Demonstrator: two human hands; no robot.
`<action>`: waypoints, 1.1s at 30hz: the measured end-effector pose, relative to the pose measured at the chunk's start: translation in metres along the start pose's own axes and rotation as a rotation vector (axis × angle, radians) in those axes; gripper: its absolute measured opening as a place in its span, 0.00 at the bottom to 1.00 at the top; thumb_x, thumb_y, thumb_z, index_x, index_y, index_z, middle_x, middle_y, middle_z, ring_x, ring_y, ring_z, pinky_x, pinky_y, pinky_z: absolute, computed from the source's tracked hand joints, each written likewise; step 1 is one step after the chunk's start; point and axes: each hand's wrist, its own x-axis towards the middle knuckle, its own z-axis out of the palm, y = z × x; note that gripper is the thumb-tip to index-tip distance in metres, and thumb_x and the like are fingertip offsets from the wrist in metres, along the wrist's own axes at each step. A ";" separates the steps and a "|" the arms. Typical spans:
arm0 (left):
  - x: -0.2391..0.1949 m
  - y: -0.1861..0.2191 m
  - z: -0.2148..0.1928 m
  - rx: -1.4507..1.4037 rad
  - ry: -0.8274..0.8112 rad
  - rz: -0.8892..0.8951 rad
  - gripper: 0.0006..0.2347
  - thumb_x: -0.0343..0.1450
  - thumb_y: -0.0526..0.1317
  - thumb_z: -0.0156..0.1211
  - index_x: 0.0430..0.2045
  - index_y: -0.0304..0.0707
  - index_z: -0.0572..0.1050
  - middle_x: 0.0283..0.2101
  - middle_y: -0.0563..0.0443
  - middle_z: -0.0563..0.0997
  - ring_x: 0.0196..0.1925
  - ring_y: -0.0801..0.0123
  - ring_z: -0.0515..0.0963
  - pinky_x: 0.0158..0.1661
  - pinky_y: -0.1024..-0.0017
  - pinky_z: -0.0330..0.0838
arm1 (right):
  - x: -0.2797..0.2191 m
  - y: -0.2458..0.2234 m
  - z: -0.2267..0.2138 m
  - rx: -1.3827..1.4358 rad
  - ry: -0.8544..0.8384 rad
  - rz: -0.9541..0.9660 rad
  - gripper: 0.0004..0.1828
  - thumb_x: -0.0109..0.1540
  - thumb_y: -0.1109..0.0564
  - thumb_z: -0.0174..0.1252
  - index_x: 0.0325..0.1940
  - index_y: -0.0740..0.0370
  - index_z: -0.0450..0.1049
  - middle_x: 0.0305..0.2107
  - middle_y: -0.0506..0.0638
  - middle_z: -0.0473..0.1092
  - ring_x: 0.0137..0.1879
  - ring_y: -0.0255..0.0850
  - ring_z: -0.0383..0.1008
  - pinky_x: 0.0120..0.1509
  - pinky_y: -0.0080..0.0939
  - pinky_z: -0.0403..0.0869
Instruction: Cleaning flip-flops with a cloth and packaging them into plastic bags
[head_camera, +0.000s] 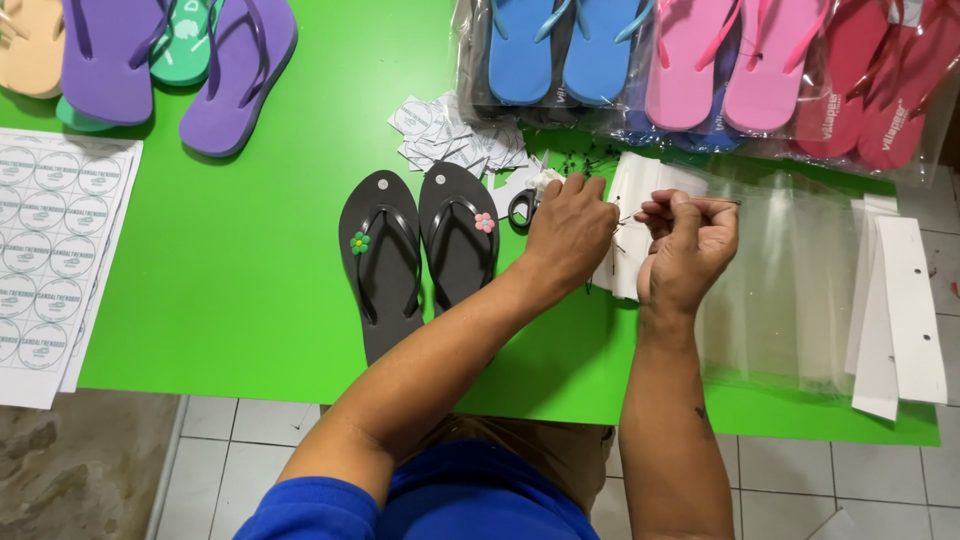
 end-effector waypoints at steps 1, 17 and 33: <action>0.003 -0.001 -0.006 0.000 -0.002 0.005 0.04 0.59 0.31 0.65 0.14 0.43 0.80 0.28 0.47 0.73 0.32 0.56 0.73 0.33 0.61 0.61 | 0.001 -0.006 0.000 0.003 0.005 0.000 0.08 0.65 0.66 0.58 0.37 0.61 0.65 0.30 0.62 0.75 0.31 0.44 0.80 0.35 0.41 0.84; 0.005 -0.001 -0.038 -0.070 -0.074 -0.092 0.15 0.62 0.33 0.63 0.41 0.42 0.72 0.36 0.47 0.70 0.33 0.54 0.72 0.34 0.59 0.66 | 0.000 -0.026 0.003 0.062 0.218 -0.015 0.07 0.64 0.60 0.57 0.36 0.59 0.64 0.29 0.58 0.76 0.31 0.44 0.79 0.36 0.39 0.81; 0.013 0.014 -0.029 -0.197 -0.088 -0.227 0.06 0.65 0.44 0.68 0.24 0.44 0.81 0.32 0.51 0.69 0.34 0.57 0.72 0.33 0.62 0.64 | 0.013 -0.016 -0.018 0.263 0.169 0.234 0.09 0.64 0.56 0.64 0.33 0.50 0.69 0.29 0.50 0.77 0.32 0.35 0.77 0.35 0.27 0.76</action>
